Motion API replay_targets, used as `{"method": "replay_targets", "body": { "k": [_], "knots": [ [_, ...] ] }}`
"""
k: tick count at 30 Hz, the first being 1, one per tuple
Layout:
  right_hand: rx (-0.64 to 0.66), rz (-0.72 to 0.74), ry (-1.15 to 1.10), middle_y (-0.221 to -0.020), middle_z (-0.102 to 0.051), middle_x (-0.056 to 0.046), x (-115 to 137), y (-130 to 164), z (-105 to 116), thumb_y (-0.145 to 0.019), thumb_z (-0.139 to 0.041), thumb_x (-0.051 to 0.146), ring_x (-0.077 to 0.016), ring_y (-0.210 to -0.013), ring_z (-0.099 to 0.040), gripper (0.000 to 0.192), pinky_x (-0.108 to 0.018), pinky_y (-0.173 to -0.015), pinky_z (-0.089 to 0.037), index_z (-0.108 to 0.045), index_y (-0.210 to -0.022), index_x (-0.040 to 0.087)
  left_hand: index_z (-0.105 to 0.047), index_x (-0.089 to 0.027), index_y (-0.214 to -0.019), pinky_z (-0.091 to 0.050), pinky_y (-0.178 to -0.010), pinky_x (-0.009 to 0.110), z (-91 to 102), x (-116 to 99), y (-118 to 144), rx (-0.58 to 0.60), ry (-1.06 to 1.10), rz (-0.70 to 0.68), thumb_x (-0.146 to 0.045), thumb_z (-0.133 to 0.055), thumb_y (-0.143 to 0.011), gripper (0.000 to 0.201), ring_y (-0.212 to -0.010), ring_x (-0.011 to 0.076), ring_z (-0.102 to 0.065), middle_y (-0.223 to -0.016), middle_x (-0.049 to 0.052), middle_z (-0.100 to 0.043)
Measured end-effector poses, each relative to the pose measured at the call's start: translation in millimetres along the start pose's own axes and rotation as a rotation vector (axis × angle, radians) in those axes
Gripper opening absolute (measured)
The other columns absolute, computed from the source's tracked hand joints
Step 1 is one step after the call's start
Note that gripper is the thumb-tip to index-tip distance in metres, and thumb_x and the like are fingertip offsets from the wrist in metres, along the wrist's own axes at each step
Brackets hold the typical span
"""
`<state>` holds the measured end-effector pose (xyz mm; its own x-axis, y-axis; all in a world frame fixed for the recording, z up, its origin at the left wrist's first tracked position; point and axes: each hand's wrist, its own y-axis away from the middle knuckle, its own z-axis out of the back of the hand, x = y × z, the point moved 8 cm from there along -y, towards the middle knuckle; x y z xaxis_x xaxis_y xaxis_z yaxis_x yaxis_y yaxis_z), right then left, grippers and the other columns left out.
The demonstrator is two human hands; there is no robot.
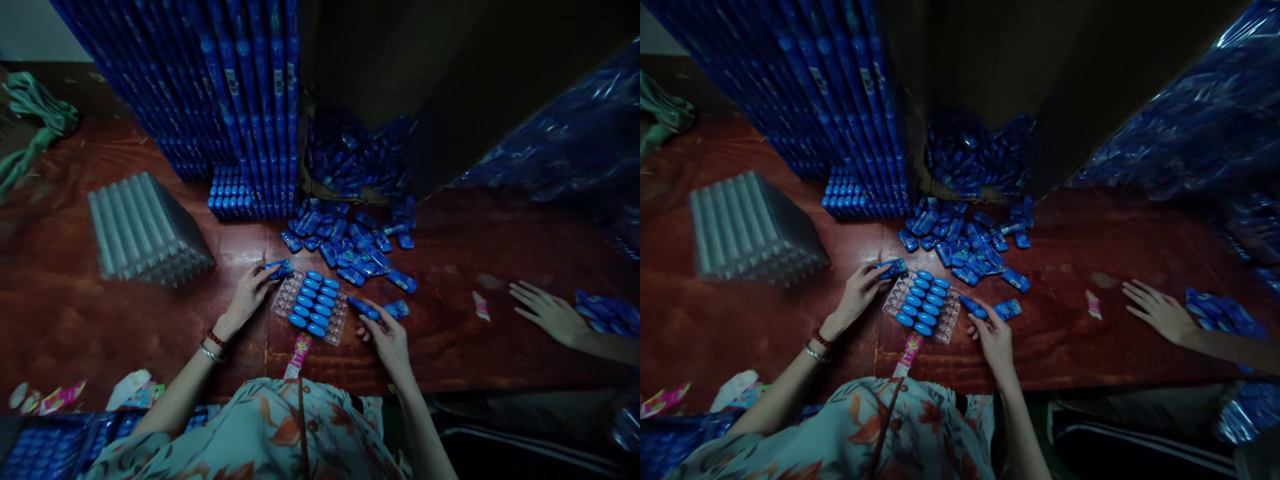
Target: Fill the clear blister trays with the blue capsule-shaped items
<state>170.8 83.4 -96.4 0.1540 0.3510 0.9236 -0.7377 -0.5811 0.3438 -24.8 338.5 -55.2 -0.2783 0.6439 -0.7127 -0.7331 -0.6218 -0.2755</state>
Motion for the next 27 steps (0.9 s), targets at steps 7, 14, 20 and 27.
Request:
{"method": "replay_targets", "body": {
  "k": [7,14,20,27],
  "knots": [
    [-0.039,0.247,0.349,-0.060,-0.055,0.003,33.8,-6.7,-11.3,-0.087,-0.046,0.047,-0.0136,-0.055,-0.054,0.034,-0.025,-0.059,-0.045,-0.057,-0.103,0.019,-0.055,-0.015,-0.110,-0.050,-0.073,0.030,-15.4,-27.5,-19.2,0.213,-0.425,-0.148,-0.023,-0.040,-0.094,0.024,-0.083,0.0189,-0.058,-0.093,0.009,-0.058],
    [0.092,0.420,0.587,-0.078,-0.065,-0.005,43.2,-18.6,-32.5,-0.092,-0.036,0.036,-0.0190,-0.069,-0.061,0.025,-0.029,-0.065,-0.046,-0.051,-0.102,0.019,-0.051,-0.015,-0.111,-0.049,-0.074,0.032,-27.7,-32.5,-27.3,0.465,-0.702,-0.200,-0.003,-0.037,-0.086,0.032,-0.082,0.0201,-0.056,-0.096,0.010,-0.056],
    [0.202,0.466,0.793,-0.085,-0.068,-0.009,50.6,-18.9,-38.0,-0.091,-0.035,0.031,-0.0218,-0.074,-0.065,0.019,-0.028,-0.061,-0.045,-0.050,-0.096,0.020,-0.047,-0.016,-0.113,-0.048,-0.078,0.030,-15.3,-27.1,-23.8,0.467,-0.505,-0.168,-0.003,-0.033,-0.086,0.033,-0.089,0.0184,-0.057,-0.105,0.009,-0.054],
    [0.164,0.406,0.708,-0.068,-0.061,-0.001,56.7,-23.9,-30.4,-0.092,-0.035,0.041,-0.0191,-0.063,-0.061,0.023,-0.027,-0.060,-0.042,-0.048,-0.092,0.022,-0.046,-0.018,-0.114,-0.048,-0.077,0.028,-28.1,-27.7,-7.4,0.493,-0.461,-0.212,-0.003,-0.033,-0.085,0.035,-0.084,0.0157,-0.054,-0.099,0.006,-0.053]
  ]
}}
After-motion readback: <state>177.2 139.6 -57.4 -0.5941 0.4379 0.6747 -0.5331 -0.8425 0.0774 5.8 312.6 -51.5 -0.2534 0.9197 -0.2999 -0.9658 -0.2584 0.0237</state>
